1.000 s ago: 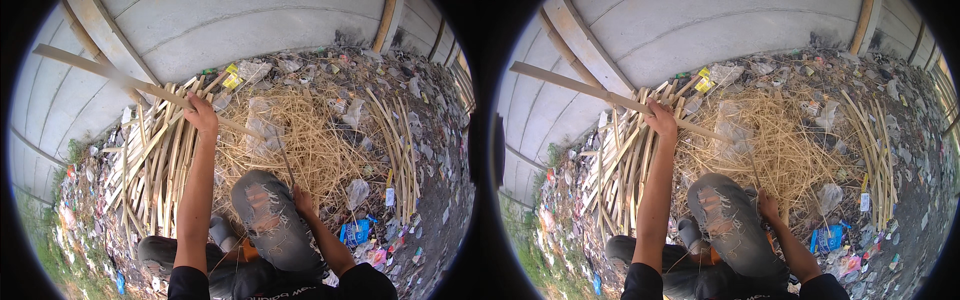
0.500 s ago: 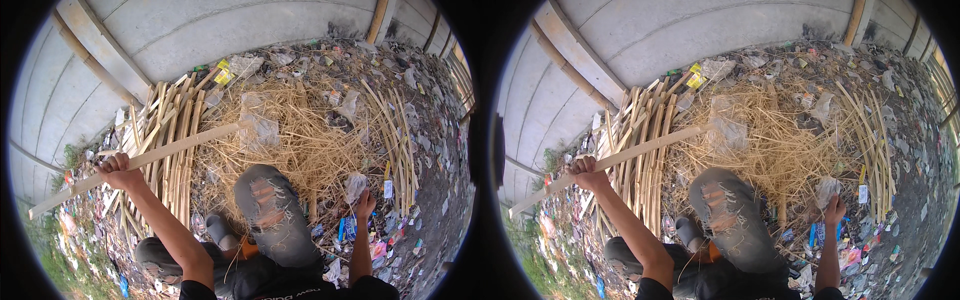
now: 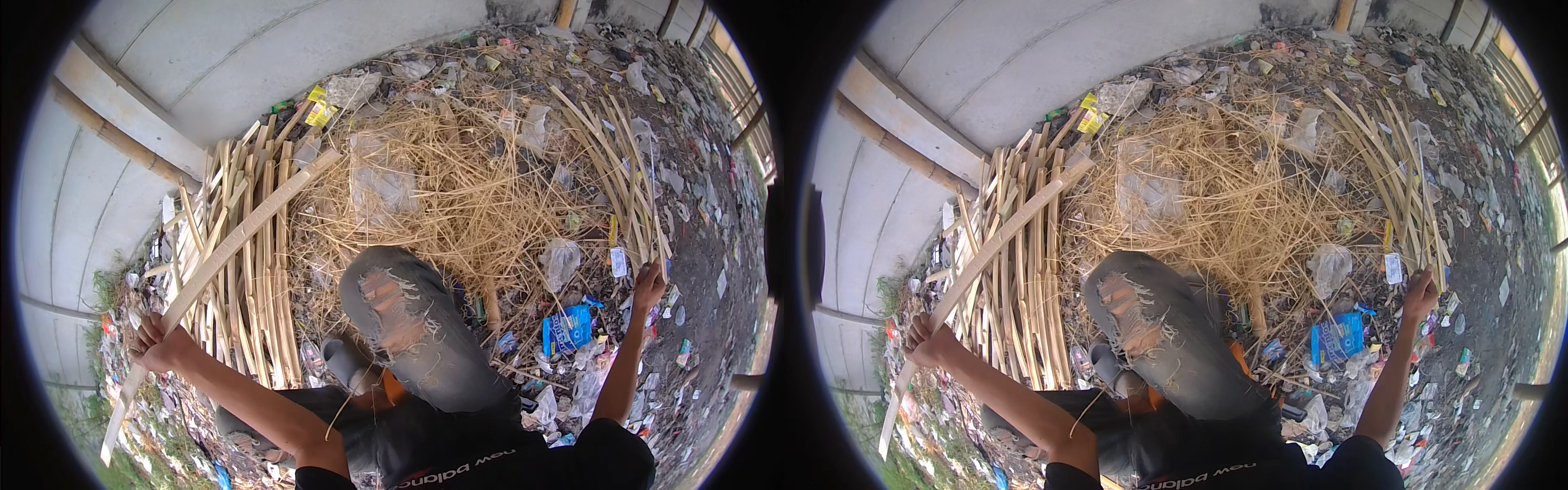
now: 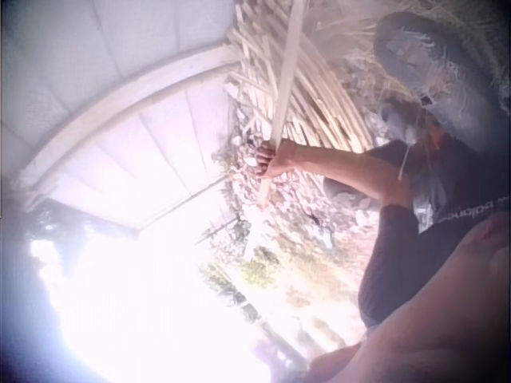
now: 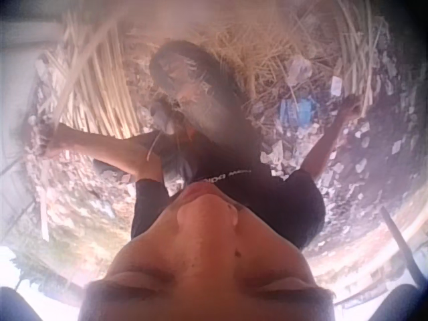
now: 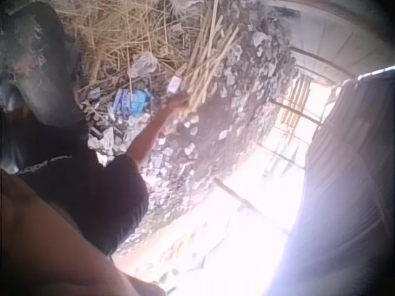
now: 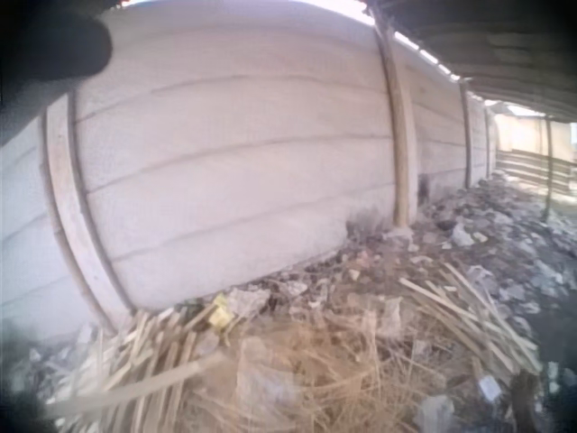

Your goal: The person sits on the ground and uses a knife to split long bamboo poles into thin strips. They hold the bamboo with one hand and use the knife to shave and separate the material, creating a pile of processed strips.

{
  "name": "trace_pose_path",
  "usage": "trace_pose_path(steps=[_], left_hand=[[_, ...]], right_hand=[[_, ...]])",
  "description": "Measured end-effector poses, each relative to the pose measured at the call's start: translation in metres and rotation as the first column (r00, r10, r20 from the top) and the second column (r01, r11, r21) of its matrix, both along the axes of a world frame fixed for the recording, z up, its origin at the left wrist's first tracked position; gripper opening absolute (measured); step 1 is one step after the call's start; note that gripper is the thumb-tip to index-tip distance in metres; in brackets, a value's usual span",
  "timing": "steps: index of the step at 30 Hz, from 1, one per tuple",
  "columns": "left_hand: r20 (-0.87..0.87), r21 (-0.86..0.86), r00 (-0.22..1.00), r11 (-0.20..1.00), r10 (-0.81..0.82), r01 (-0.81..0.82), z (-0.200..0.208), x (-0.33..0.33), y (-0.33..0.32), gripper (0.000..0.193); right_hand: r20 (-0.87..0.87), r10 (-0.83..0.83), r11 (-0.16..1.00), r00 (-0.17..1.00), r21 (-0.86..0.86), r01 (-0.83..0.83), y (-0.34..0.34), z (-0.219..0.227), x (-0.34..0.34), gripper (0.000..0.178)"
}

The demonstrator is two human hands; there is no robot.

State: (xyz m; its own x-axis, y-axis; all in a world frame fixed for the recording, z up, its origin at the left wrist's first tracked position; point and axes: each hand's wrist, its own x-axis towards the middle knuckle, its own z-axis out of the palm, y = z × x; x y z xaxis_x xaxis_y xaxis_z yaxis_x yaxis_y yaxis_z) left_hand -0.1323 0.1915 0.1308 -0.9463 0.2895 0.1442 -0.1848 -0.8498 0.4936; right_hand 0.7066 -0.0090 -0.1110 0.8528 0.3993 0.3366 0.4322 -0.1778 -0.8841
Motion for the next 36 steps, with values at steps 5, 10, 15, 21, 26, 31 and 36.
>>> trace_pose_path(steps=[5,10,15,21,26,31,36], left_hand=[[-0.015,0.012,0.999,0.999,0.043,-0.042,0.007,-0.019,-0.027,0.050],[0.044,0.030,0.996,0.996,0.077,-0.079,0.009,0.010,-0.041,0.042],[-0.040,0.120,0.959,0.952,-0.279,0.282,-0.018,0.055,-0.061,0.048],[-0.101,0.102,0.774,0.767,-0.625,0.633,-0.033,0.178,-0.101,0.043],[-0.273,-0.255,0.726,0.775,-0.632,0.578,-0.064,0.218,-0.143,0.053],[0.164,-0.555,0.002,-0.091,-0.986,0.827,-0.066,0.232,-0.206,0.093],[-0.358,-0.697,-0.409,-0.051,-0.839,0.715,-0.022,0.230,-0.208,0.046]], right_hand=[[-0.306,-0.046,0.984,0.951,-0.178,-0.009,0.013,0.040,0.022,0.063],[0.688,0.038,0.662,0.724,-0.560,0.498,0.039,0.043,0.005,0.057],[-0.449,0.678,0.711,0.583,0.198,-0.674,0.116,0.121,-0.199,0.033],[-0.496,0.868,0.307,-0.008,0.550,-0.777,0.165,0.175,-0.343,0.045],[-0.462,0.880,0.293,-0.110,0.710,-0.640,0.182,0.187,-0.365,0.039],[-0.543,0.840,0.365,-0.014,0.583,-0.726,0.178,0.176,-0.355,0.029],[-0.548,0.834,0.258,-0.056,0.477,-0.840,0.169,0.164,-0.358,0.024]])
